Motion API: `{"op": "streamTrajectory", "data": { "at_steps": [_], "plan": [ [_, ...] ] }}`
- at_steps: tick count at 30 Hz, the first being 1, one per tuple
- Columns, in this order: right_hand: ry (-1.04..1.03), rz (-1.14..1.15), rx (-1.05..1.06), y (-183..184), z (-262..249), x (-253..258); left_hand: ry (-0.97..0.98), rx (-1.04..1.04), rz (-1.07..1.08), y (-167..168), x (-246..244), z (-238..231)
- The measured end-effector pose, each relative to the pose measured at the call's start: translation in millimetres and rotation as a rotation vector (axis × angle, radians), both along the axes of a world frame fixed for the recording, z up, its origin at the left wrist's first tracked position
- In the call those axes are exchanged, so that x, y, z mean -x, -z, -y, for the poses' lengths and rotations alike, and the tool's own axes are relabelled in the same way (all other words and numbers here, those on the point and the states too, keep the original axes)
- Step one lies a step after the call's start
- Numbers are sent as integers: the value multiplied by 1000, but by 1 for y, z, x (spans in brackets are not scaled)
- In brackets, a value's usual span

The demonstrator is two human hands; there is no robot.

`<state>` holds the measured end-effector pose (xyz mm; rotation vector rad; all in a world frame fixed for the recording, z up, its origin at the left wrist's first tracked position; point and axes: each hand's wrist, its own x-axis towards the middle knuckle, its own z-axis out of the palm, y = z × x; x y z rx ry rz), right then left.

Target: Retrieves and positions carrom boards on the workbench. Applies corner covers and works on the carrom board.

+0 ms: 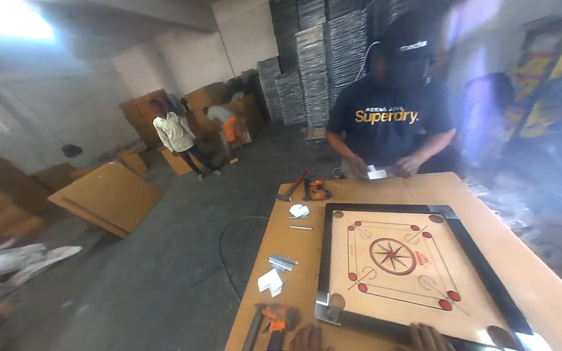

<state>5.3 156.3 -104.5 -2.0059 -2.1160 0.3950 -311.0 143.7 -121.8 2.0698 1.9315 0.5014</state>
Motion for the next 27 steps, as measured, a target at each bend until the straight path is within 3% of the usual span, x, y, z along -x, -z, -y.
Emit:
{"op": "streamTrajectory", "data": {
  "at_steps": [3,10,27],
  "plan": [
    [-151,-6,20,-4,-32,30,4,-13,0,0,0,1],
    [-149,-35,-47,14,-40,34,-9,-65,-12,8,0,3],
    [-123,-62,102,0,-34,35,19,-248,-87,37,4,-1]
  ]
}}
